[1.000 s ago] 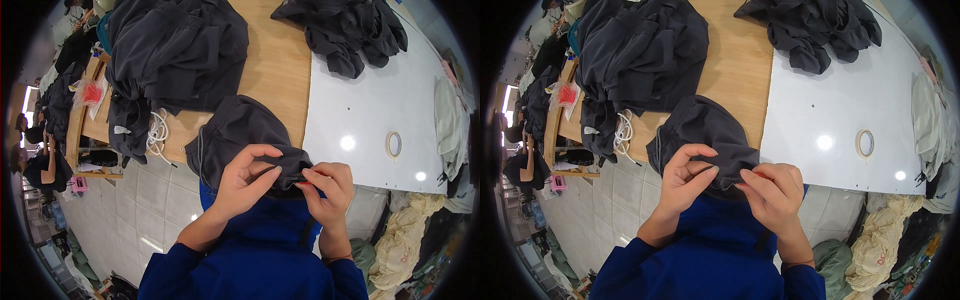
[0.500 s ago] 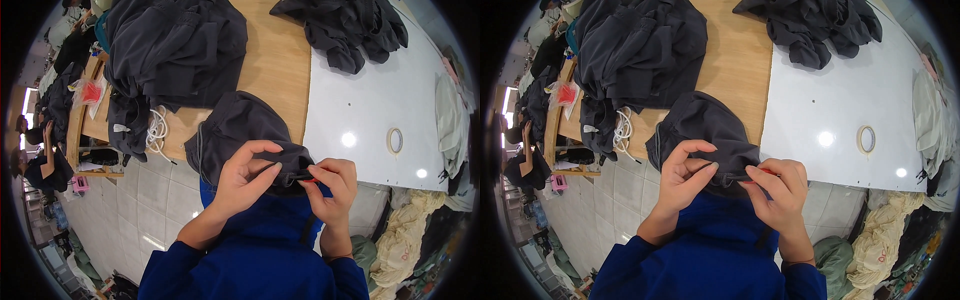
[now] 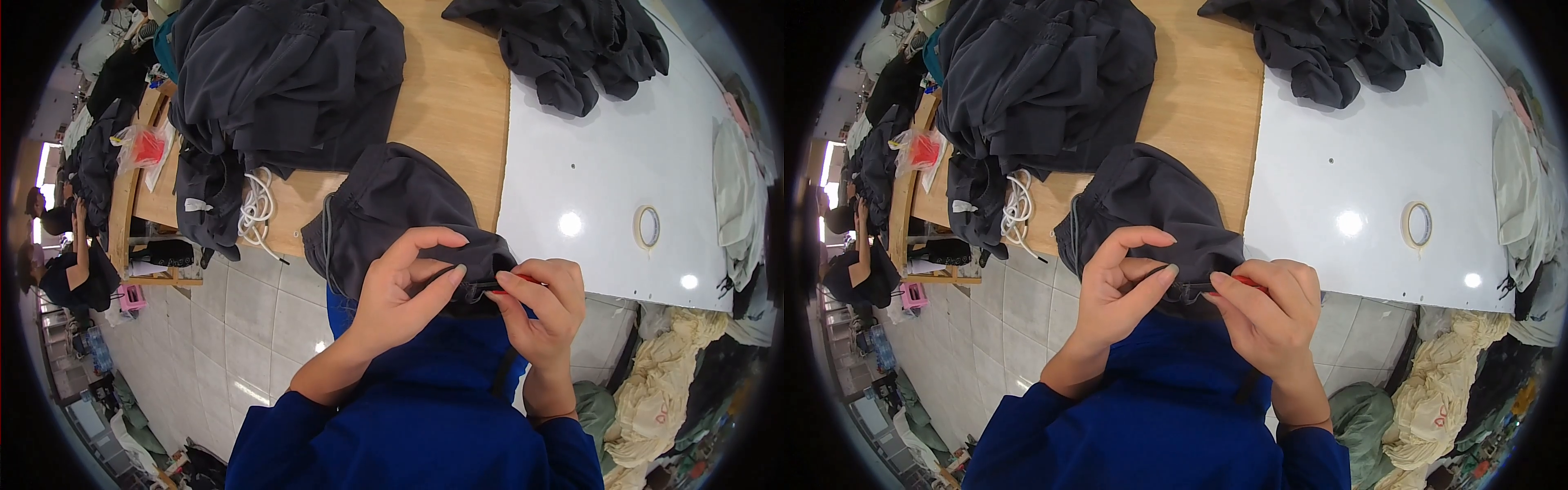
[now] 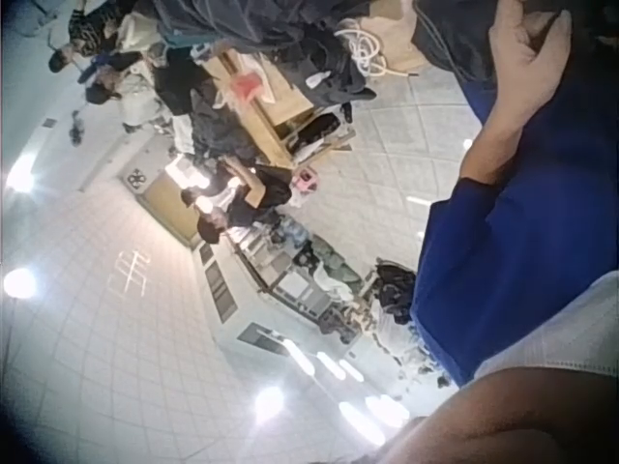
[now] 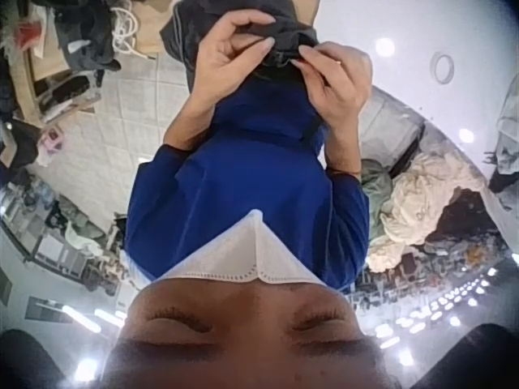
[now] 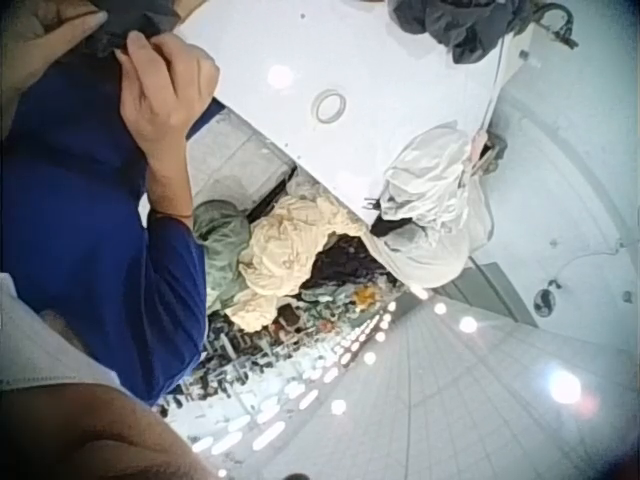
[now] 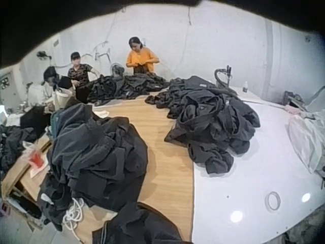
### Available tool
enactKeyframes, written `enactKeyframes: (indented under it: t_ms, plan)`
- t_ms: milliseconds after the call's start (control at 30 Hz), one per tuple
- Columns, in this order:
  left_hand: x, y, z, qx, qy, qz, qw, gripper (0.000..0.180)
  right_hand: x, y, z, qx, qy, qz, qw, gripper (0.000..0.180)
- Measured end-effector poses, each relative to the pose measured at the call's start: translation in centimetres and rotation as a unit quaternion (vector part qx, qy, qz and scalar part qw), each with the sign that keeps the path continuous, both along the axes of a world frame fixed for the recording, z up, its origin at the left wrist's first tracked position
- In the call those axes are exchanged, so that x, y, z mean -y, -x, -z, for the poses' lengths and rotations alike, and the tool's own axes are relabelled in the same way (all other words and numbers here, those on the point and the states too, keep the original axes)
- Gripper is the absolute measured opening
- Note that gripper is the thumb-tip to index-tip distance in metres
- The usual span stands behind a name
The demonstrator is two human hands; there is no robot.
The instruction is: Remove excess threads and perform quality checks on manufactured shorts using snips.
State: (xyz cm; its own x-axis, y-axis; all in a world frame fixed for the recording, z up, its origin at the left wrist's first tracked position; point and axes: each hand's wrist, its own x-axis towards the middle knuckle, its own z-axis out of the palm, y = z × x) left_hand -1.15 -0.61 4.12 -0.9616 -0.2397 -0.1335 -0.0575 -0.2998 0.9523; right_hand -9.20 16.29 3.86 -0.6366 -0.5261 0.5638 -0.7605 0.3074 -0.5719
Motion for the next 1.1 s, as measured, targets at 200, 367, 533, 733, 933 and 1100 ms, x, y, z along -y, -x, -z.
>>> enactKeyframes:
  t_ms: [200,367,533,733,933,1100]
  plan:
    - [0.3,0.1,-0.1,0.003,0.003,0.013,1.0,0.031,-0.3,0.1,0.3,0.001,0.015,-0.004,1.0,0.029]
    - [0.2,0.2,0.2,0.006,-0.022,0.002,1.0,0.031,-0.2,-0.1,0.0,0.09,0.057,0.009,0.994,0.041]
    - [-0.5,0.5,0.1,0.013,-0.067,-0.005,0.998,0.032,1.1,-0.8,0.4,0.056,0.019,-0.012,0.998,0.043]
    - [0.5,0.3,0.3,0.011,-0.036,0.035,0.999,0.03,0.8,-1.4,1.9,-0.003,0.065,0.019,0.998,0.02]
    - [0.7,0.5,0.0,-0.005,-0.051,-0.017,0.999,0.03,-0.5,-1.3,2.4,0.015,0.068,-0.104,0.992,0.033]
    - [0.8,0.3,0.1,-0.014,-0.05,0.0,0.999,0.03,-0.2,-1.5,2.3,0.203,0.172,0.035,0.963,0.039]
